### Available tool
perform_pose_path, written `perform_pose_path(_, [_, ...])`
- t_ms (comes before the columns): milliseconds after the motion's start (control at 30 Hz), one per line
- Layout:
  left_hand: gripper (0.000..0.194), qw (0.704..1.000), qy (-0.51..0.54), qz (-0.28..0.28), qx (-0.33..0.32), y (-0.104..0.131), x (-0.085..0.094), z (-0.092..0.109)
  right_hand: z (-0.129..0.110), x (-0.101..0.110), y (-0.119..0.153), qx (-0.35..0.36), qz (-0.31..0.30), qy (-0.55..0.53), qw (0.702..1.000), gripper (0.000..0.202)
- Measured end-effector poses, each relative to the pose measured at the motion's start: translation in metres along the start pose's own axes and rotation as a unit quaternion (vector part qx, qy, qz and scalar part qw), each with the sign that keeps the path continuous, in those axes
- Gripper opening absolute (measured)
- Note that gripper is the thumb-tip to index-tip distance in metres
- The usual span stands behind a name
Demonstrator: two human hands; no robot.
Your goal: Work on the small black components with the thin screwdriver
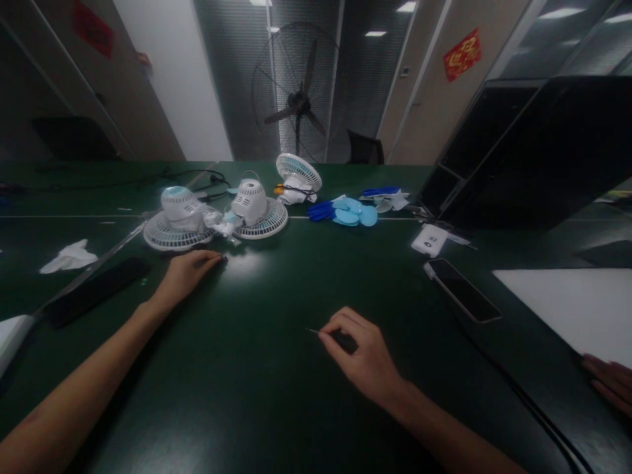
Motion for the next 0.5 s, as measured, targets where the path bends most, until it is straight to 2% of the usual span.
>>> perform_pose_path(133, [0.064,0.998,-0.022,-0.013,-0.051,0.006,0.001,0.003,-0.001,0.0,0.0,-0.004,-0.003,-0.003,1.0,0.009])
perform_pose_path(367, [0.058,0.997,-0.046,-0.021,-0.052,0.003,-0.002,-0.001,0.001,0.0,0.0,-0.009,-0.006,-0.006,1.0,0.009])
perform_pose_path(500, [0.051,0.999,-0.017,-0.035,-0.037,0.003,-0.002,0.013,-0.001,0.0,0.0,-0.01,-0.015,-0.003,1.0,0.009])
Point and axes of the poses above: each hand's wrist, its own y-axis away from the middle knuckle, its own x-axis out of the back of the hand, z = x × y, the point moved 5 cm from there along -y, towards the middle knuckle, and after that the axes turned 10 degrees about z, right-handed, at the moved point
